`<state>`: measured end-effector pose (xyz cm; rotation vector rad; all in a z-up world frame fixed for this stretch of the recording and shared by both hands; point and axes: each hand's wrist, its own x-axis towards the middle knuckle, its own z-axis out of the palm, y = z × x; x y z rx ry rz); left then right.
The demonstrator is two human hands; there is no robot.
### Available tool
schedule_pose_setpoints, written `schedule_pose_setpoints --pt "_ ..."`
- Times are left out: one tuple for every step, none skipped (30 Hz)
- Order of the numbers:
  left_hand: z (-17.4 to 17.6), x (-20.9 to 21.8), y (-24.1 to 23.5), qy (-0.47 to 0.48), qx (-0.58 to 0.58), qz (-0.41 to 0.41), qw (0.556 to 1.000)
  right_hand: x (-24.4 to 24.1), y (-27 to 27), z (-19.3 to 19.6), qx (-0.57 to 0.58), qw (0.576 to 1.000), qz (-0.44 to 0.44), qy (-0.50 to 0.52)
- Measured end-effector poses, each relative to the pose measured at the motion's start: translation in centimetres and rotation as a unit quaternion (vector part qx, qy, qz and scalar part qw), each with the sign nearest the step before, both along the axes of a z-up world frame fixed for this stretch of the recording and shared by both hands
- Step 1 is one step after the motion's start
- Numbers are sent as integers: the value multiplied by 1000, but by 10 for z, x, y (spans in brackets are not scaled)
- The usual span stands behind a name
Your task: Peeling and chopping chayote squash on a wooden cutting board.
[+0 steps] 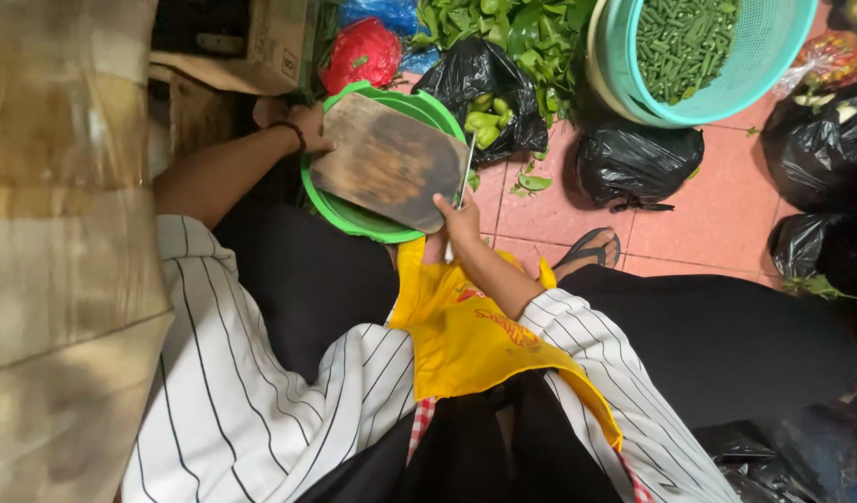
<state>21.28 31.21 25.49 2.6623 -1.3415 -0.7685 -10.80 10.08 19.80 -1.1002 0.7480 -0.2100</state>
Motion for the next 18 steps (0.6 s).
schedule_pose_setpoints --pt "-42 17 29 -3 7 3 1000 -1 3 6 -1 1000 -1 2" --pt "-83 32 43 -6 14 5 1000 -1 6 12 12 1000 -4 7" --pt "-124 45 29 -9 22 10 1000 -2 11 18 27 1000 -5 12" --pt "-125 45 28 -7 22 11 1000 0 11 23 28 1000 -4 14" --pt "-125 45 30 2 10 20 1000 0 13 27 5 1000 16 26" --pt "-126 44 32 10 -3 29 1000 0 16 31 -18 999 35 38" --pt "-130 43 34 12 -1 29 999 1 17 38 -15 998 35 40" --pt "-134 42 35 8 22 30 999 2 18 47 -82 993 55 61" --pt "-137 45 33 2 44 28 999 6 16 55 -149 983 72 79" --pt "-140 45 32 1 45 25 999 6 15 50 -148 983 70 78" --pt "-145 45 32 -24 50 13 998 7 14 46 -191 977 77 59" --pt "-150 44 33 -50 55 0 997 8 13 41 -235 967 85 40" --pt "-134 30 15 -47 57 -3 997 8 9 36 -232 968 84 43" --pt "-118 15 -2 -73 120 68 988 9 5 31 -238 966 95 35" --pt "-101 3 -22 -102 180 140 968 13 -2 27 -246 963 106 25" --pt "-86 -13 -48 -102 181 139 968 15 -12 34 -246 963 105 25" --pt "-72 -30 -75 -174 107 53 978 16 -20 42 -246 956 105 120" --pt "-58 -47 -102 -243 30 -33 969 18 -29 50 -244 940 105 215"
